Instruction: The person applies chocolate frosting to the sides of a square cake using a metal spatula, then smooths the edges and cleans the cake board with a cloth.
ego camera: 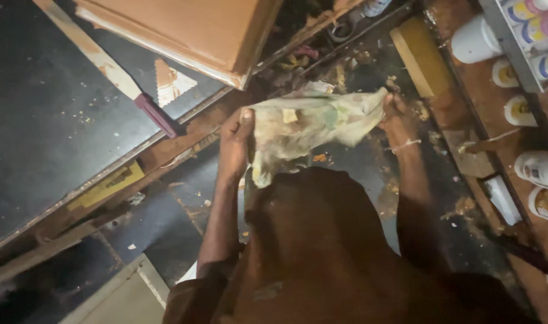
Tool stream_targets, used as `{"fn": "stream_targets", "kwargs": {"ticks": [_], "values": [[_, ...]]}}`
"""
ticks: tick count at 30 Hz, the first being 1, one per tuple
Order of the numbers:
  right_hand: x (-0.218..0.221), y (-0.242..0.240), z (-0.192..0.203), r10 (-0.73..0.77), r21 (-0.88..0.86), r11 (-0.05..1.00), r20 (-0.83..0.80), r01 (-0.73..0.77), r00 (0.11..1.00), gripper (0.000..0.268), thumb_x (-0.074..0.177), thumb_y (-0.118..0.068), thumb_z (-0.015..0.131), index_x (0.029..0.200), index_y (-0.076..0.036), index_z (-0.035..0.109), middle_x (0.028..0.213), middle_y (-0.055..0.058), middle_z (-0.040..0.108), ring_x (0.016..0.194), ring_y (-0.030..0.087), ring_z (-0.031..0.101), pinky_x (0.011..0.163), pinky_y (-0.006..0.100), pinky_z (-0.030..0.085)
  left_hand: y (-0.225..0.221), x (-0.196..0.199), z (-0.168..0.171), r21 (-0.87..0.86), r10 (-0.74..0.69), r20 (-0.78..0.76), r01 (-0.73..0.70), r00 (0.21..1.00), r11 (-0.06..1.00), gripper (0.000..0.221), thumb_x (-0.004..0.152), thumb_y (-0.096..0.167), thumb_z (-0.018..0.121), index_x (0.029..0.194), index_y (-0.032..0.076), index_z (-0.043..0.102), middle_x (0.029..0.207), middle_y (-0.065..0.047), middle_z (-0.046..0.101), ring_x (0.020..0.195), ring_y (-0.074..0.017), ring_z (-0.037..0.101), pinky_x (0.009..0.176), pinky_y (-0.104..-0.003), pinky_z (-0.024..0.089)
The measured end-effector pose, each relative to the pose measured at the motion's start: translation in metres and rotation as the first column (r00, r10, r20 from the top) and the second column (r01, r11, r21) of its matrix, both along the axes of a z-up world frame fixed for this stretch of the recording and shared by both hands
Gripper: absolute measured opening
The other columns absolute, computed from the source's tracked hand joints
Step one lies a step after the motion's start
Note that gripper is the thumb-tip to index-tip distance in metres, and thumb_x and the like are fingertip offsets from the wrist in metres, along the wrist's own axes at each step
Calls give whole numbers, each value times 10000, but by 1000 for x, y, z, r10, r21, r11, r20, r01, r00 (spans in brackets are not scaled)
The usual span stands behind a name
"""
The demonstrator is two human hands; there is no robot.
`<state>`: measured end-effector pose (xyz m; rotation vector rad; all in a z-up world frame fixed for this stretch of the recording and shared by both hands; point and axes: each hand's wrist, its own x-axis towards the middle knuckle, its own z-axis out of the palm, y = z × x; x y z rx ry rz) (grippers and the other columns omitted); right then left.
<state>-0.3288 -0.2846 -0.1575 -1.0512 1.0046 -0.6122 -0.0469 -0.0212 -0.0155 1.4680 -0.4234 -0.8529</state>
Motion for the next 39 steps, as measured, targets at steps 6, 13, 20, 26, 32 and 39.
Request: {"fn": "stream_targets", "kwargs": {"ticks": [6, 13, 20, 26, 32, 39], "values": [[24, 38, 79, 101, 116, 983, 326, -145, 940, 237, 1054, -226, 640, 1160, -15, 660, 1066, 63, 727, 926, 148, 718, 833, 304, 618, -13, -4, -63, 397, -319, 907, -304, 277, 866, 549, 811, 342, 806, 1233, 10, 689, 1137, -249, 680, 1030, -364, 652, 888, -438, 548], [63, 75, 98, 370, -494, 769, -172, -405, 913, 180, 1022, -87, 692, 1167, 13, 732, 1028, 137, 762, 869, 142, 718, 733, 274, 590, -45, -75, -32, 271, -367, 471, 264, 802, 925, 519, 847, 299, 834, 1221, -24, 675, 1128, -237, 709, 1028, -332, 694, 883, -428, 555], [38, 32, 144, 432, -294, 834, -180, -468, 884, 188, 983, -146, 673, 1147, -64, 718, 933, 69, 752, 769, 121, 712, 649, 254, 577, -43, -53, -62, -42, -257, 297, 282, 920, 959, 215, 1080, 191, 607, 1111, -4, 694, 976, -92, 696, 930, -169, 645, 843, -338, 517], [9, 40, 174, 760, -407, 380, -374, -830, 531, 345, 864, -204, 762, 1088, 59, 760, 1203, 204, 712, 1047, 219, 692, 880, 357, 535, -77, -52, -75, -394, -302, -282, 177, 911, 902, 189, 1053, 128, 548, 1174, 16, 641, 1035, -25, 662, 948, -139, 635, 839, -299, 553], [38, 78, 225, 397, -783, 605, 139, -145, 907, 575, 1033, -295, 628, 1491, 2, 444, 1451, 201, 523, 1338, 316, 559, 1142, 432, 498, -84, -109, -20, -243, -268, 293, 343, 918, 907, 300, 1076, 174, 544, 1335, 40, 476, 1148, -93, 642, 1078, -195, 660, 935, -306, 554], [99, 59, 178, 244, -411, 911, 460, -39, 854, 392, 1141, -101, 660, 1479, 52, 534, 968, 103, 667, 759, 162, 643, 658, 281, 535, -31, -55, 10, -478, -70, 263, 193, 962, 857, 295, 1071, 341, 551, 1132, 68, 645, 1242, -133, 671, 1236, -265, 617, 1103, -434, 486]]}}
